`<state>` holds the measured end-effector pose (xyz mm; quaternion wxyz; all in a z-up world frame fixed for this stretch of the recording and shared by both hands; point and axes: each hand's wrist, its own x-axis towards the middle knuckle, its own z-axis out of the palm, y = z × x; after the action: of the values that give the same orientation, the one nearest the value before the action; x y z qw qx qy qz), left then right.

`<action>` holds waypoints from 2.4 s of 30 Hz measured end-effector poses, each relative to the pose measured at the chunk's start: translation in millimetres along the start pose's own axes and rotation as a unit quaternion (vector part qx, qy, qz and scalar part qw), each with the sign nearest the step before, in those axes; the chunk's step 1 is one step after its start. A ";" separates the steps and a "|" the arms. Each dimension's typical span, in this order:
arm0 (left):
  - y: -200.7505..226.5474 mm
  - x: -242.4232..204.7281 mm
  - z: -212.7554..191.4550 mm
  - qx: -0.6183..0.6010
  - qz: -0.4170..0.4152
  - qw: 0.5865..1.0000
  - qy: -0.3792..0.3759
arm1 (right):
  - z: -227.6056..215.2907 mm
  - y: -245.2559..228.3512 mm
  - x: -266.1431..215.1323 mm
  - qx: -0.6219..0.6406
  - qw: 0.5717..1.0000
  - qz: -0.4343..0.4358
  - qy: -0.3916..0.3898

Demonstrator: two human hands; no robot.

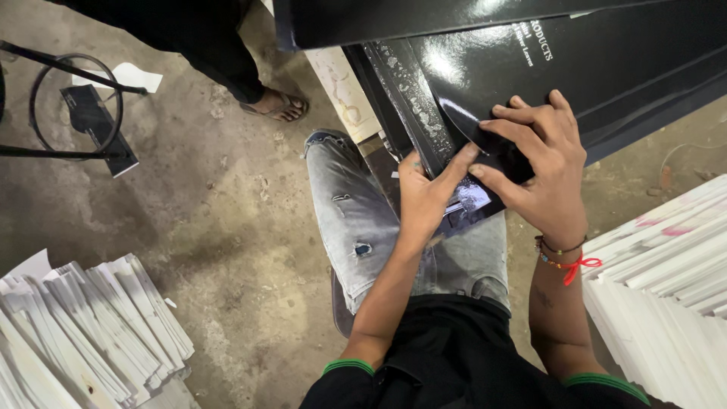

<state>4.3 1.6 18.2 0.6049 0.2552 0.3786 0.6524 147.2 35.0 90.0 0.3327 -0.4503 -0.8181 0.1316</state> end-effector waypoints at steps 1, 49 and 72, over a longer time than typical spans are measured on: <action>-1.6 0.4 -0.5 -0.007 0.005 1.000 0.001 | 1.1 0.4 -0.8 -0.004 1.000 0.008 -0.001; -5.2 -1.8 -8.8 -0.024 0.039 0.999 -0.023 | 7.7 -9.8 -38.4 0.031 0.999 -0.029 -0.001; -33.5 11.6 -21.4 0.021 -0.074 0.978 0.194 | 20.0 -5.1 -44.0 0.138 0.979 0.041 0.147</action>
<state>5.7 8.4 -22.6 0.5610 0.1081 0.5202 0.6347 147.1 -2.4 59.0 0.5025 -0.4477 -0.7150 0.1892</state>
